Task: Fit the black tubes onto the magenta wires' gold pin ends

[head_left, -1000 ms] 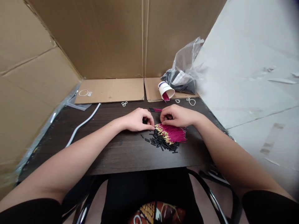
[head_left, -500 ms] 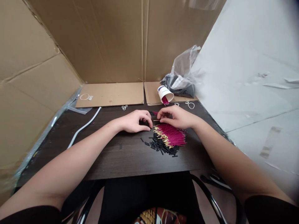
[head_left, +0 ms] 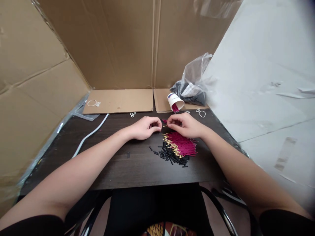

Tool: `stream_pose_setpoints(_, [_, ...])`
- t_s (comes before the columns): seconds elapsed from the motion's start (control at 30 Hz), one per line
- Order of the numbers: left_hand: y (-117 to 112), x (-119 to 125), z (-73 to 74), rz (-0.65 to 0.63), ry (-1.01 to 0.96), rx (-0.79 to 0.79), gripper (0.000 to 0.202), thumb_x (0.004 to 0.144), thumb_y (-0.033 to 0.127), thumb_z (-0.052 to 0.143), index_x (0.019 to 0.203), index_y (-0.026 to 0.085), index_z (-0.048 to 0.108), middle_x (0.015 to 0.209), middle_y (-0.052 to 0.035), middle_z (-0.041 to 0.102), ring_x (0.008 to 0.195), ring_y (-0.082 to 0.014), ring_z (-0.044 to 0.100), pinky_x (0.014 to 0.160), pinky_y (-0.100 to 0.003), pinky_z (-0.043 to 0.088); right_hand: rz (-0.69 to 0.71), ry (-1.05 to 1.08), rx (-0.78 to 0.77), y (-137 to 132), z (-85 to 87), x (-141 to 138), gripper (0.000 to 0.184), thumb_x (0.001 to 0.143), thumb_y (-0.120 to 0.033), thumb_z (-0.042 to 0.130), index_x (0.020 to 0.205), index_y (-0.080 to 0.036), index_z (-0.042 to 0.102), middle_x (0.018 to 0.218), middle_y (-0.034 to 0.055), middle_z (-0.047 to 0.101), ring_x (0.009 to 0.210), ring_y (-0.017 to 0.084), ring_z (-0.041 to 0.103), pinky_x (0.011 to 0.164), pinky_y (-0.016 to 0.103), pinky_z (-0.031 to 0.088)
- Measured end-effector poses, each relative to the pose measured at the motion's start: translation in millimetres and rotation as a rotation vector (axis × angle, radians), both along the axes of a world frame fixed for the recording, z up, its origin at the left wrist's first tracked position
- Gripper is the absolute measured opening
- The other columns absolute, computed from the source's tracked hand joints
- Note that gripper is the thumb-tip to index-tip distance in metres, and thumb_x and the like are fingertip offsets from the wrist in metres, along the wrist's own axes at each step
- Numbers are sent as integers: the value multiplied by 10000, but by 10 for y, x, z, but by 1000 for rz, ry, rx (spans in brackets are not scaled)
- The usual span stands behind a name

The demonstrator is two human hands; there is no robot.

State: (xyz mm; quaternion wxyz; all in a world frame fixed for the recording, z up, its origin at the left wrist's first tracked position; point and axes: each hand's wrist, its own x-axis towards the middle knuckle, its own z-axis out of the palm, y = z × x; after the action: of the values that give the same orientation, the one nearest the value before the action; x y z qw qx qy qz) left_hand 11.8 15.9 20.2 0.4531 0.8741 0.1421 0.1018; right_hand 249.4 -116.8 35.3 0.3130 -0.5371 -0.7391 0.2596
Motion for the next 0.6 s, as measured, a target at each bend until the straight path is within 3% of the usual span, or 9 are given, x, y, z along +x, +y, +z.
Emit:
stream_pose_setpoints(0.1, [7, 42, -67, 110, -90, -202, 74, 978, 226, 716, 1006, 161, 735, 873, -60, 794, 798, -172, 710, 790, -323, 545, -44, 16, 57, 7, -20, -24, 133, 1049, -270, 650, 1026, -179, 744, 841, 27, 715, 700, 148, 572, 662, 309, 435])
stream_pose_setpoints(0.2, [30, 76, -127, 192, -147, -300, 193, 939, 228, 796, 1110, 140, 798, 943, -93, 840, 852, -186, 757, 850, -347, 582, -89, 31, 91, 13, -24, -47, 119, 1045, -268, 650, 1044, -184, 735, 837, 29, 710, 692, 152, 572, 657, 314, 432])
stream_pose_setpoints(0.33, [59, 88, -171, 241, -157, -303, 245, 913, 278, 853, 1125, 156, 866, 1020, -107, 869, 866, -201, 769, 869, -377, 599, -116, 34, 117, 18, -30, -62, 100, 1031, -266, 669, 1000, -190, 726, 765, 6, 659, 649, 141, 535, 626, 310, 402])
stream_pose_setpoints(0.6, [47, 84, -135, 262, -144, -294, 180, 933, 268, 832, 1062, 147, 865, 940, -97, 859, 820, -177, 752, 836, -343, 600, -119, -9, 173, 19, -47, -63, 98, 1011, -238, 665, 963, -181, 729, 759, 11, 672, 652, 140, 538, 635, 314, 409])
